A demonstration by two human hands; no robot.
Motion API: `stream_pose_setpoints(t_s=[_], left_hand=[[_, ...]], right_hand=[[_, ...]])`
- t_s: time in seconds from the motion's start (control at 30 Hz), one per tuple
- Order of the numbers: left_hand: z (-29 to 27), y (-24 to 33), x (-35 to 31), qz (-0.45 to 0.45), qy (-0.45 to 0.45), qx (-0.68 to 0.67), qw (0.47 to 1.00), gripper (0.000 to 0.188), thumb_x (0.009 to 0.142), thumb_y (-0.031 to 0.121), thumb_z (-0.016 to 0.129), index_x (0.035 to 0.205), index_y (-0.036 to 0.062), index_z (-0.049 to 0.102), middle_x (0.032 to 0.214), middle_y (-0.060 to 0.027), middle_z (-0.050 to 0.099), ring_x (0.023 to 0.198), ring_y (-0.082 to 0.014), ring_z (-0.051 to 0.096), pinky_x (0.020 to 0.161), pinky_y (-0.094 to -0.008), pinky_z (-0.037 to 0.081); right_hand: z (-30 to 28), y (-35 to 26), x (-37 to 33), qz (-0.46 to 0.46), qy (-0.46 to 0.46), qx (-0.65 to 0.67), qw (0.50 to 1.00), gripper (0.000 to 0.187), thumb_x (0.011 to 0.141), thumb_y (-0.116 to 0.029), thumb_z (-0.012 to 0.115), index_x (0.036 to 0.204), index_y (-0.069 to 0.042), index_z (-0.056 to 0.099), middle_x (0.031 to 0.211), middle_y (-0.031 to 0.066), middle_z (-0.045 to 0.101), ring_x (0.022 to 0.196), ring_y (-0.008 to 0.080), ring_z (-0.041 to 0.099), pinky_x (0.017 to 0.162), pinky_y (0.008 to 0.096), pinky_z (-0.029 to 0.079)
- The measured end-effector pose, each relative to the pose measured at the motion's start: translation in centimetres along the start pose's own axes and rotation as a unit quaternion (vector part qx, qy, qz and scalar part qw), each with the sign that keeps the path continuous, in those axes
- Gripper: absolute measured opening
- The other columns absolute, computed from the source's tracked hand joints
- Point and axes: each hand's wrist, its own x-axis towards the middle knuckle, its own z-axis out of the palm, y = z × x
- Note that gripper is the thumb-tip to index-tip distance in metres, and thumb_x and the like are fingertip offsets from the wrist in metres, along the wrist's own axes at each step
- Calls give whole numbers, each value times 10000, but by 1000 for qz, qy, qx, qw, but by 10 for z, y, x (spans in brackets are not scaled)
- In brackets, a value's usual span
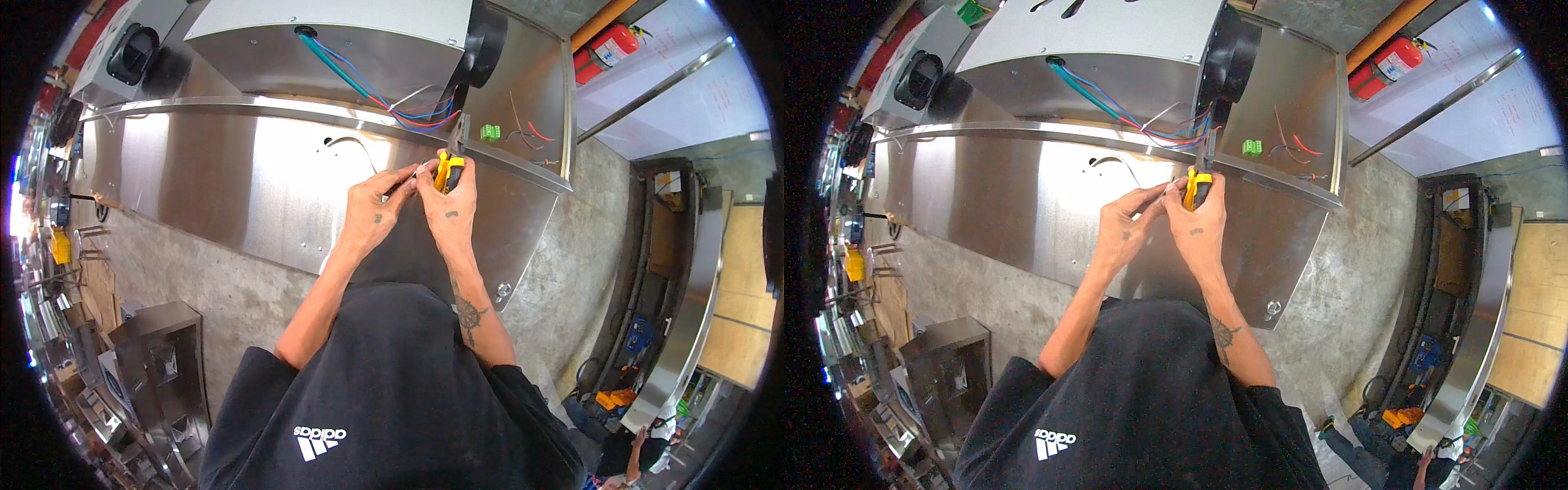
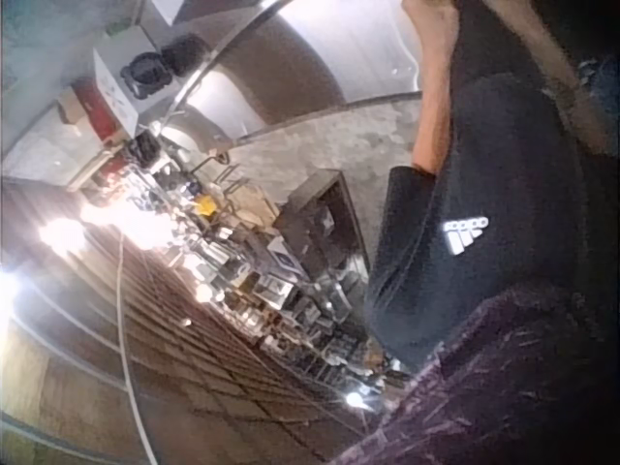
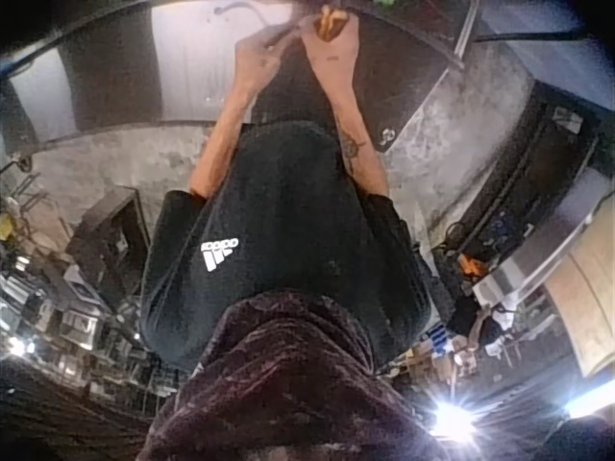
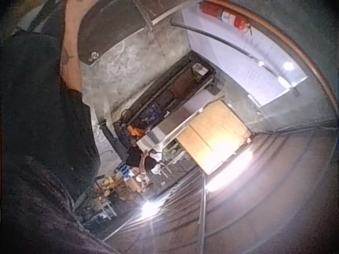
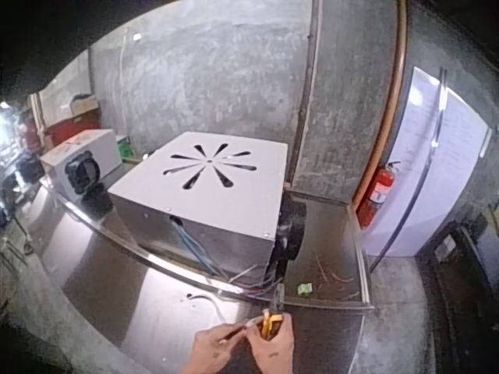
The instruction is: The person strips insulation from several colored wires using wire strippers and then inserts the exposed ends into a green terminal block. The person works at a stainless steel counter in a commercial kitchen environment.
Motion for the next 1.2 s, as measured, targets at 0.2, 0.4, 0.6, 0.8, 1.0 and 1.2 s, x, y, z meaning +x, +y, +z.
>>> stream_pose_setpoints(t_s=[0.2,0.4,0.6,0.8,1.0,1.2], left_hand=[[2,6,0,11,14,37,999,211,1053,129,754,1221,19,818,1000,-152,796,840,-181,744,748,-327,579],[5,9,6,70,13,63,995,193,1045,104,755,1202,3,807,1024,-153,804,882,-221,779,765,-341,601],[4,10,4,126,11,98,987,180,1041,83,757,1190,-6,802,1029,-151,808,873,-217,776,750,-336,602],[5,5,2,-48,9,-94,994,239,1054,137,770,1231,-23,766,971,-69,776,859,-128,714,774,-284,573],[0,1,11,-124,-36,-205,970,274,1056,170,757,1254,-15,721,1062,-37,727,950,-98,649,860,-274,542],[-16,-42,22,-79,-40,-185,979,247,1106,183,687,1265,-5,713,1089,-14,689,935,-81,598,851,-261,510]], right_hand=[[-2,-1,-4,41,4,80,996,396,1039,-58,757,1375,-14,554,1073,33,680,903,102,665,800,267,576],[-5,-1,0,19,18,102,994,392,1047,-71,738,1379,-4,541,1097,47,669,1003,94,654,850,273,575],[-11,-5,-1,13,18,118,993,411,1044,-65,738,1395,-13,530,1121,48,668,1017,99,646,890,272,565],[-11,-4,-4,19,-10,135,991,421,1036,-54,739,1399,-18,527,1127,36,664,1012,98,641,888,260,556],[-9,-2,-6,55,-1,147,988,412,1046,-60,739,1395,-30,521,1090,35,663,923,126,650,822,298,572],[6,30,2,-12,15,28,999,565,987,-197,793,1442,-22,509,1068,87,645,966,185,630,855,394,553]])
